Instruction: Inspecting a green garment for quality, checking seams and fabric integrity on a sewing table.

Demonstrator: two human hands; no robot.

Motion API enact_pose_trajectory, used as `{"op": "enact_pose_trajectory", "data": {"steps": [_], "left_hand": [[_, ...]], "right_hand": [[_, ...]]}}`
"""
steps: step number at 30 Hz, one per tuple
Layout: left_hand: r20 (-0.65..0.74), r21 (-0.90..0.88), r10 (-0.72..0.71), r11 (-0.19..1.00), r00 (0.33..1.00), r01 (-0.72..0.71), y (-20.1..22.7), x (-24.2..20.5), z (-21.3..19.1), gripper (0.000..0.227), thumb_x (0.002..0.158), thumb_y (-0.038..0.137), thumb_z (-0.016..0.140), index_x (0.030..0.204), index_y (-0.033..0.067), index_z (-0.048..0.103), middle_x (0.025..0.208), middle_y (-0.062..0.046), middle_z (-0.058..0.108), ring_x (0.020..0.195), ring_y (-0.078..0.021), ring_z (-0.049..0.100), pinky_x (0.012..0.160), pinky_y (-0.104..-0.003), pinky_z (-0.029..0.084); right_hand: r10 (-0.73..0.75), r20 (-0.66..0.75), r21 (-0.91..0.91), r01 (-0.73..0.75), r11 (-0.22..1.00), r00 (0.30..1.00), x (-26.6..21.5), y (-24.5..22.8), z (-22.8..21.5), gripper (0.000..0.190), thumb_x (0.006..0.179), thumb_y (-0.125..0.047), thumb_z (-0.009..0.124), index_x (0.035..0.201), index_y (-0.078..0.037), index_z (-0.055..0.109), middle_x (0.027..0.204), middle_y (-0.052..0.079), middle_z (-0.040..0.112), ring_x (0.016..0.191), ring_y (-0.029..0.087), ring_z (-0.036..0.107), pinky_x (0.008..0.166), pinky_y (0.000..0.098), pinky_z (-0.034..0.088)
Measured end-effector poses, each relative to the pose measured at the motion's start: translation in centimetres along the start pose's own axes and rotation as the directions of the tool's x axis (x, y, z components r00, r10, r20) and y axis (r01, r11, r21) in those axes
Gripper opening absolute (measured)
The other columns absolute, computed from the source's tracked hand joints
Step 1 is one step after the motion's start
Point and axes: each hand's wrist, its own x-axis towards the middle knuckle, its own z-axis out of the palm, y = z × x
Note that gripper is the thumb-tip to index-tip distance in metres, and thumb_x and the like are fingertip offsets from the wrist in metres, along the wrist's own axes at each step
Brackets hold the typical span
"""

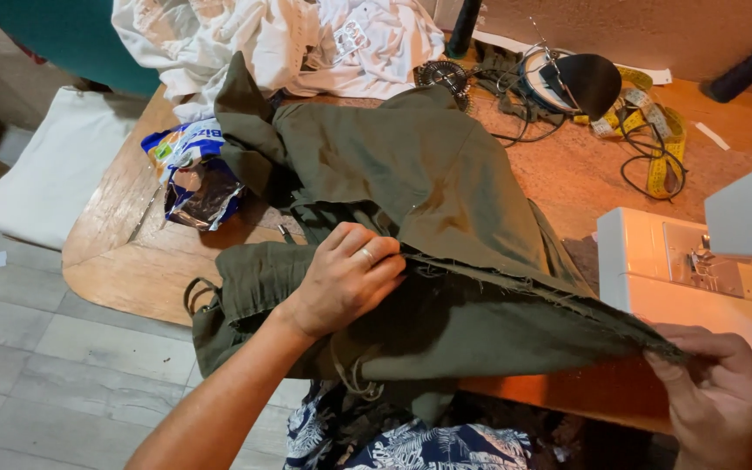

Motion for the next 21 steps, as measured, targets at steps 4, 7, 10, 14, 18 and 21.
{"op": "enact_pose_trajectory", "data": {"steps": [4,7,10,14,18,21], "left_hand": [[-0.02,-0.097,-0.062,0.994,0.998,0.06,-0.1,-0.3,0.4,0.015,0.089,0.004,0.076,0.089,0.0049,0.061,0.096,-0.009,0.062,0.076,-0.027,0.051,0.071,-0.038,0.041],[-0.019,-0.139,-0.115,0.984,0.993,0.111,-0.1,-0.5,0.8,0.025,0.087,0.001,0.079,0.089,0.0049,0.054,0.088,-0.01,0.061,0.073,-0.0276,0.05,0.068,-0.038,0.039],[0.04,-0.103,-0.156,0.982,0.987,0.159,-0.1,-0.7,1.1,0.026,0.087,0.005,0.078,0.101,0.006,0.056,0.085,-0.009,0.058,0.074,-0.0281,0.048,0.07,-0.039,0.039],[0.034,-0.029,-0.067,0.997,0.997,0.068,0.3,-0.2,0.7,0.004,0.095,0.002,0.062,0.098,0.0053,0.061,0.086,-0.008,0.054,0.071,-0.0256,0.043,0.067,-0.037,0.038],[-0.018,0.128,-0.031,0.991,0.999,0.033,0.6,0.0,0.9,0.01,0.1,0.004,0.058,0.091,0.0075,0.063,0.087,-0.005,0.045,0.074,-0.0236,0.043,0.072,-0.035,0.041],[-0.049,0.184,-0.083,0.979,0.995,0.091,0.6,-0.2,1.3,0.009,0.099,0.009,0.066,0.094,0.0138,0.06,0.108,-0.006,0.043,0.091,-0.0257,0.039,0.086,-0.041,0.04]], "right_hand": [[0.026,-0.024,-0.02,-0.026,0.999,0.999,-0.1,0.1,0.0,0.024,0.093,0.007,0.066,0.109,0.005,0.049,0.121,0.027,0.062,0.111,0.032,0.065,0.109,0.0408,0.057],[0.042,-0.025,0.01,-0.042,0.999,0.999,-0.1,0.0,0.1,0.025,0.092,0.007,0.066,0.108,0.001,0.048,0.12,0.026,0.062,0.11,0.03,0.065,0.109,0.0391,0.057],[0.036,-0.028,-0.008,-0.037,0.999,0.999,-0.2,-0.1,0.1,0.024,0.093,0.007,0.066,0.11,0.003,0.049,0.12,0.026,0.063,0.11,0.03,0.065,0.109,0.0383,0.057],[0.029,-0.034,-0.027,-0.03,0.999,0.999,-0.2,-0.2,0.2,0.023,0.094,0.007,0.066,0.108,0.002,0.048,0.12,0.027,0.062,0.11,0.03,0.065,0.11,0.0387,0.056],[0.035,-0.025,-0.009,-0.035,0.999,0.999,-0.2,-1.0,0.6,0.022,0.094,0.008,0.064,0.107,0.003,0.048,0.119,0.027,0.062,0.11,0.031,0.065,0.109,0.0386,0.056],[0.038,-0.03,-0.023,-0.039,0.999,0.999,-0.4,-0.1,0.1,0.023,0.093,0.007,0.066,0.107,0.002,0.049,0.119,0.026,0.063,0.109,0.029,0.065,0.104,0.0359,0.056]]}}
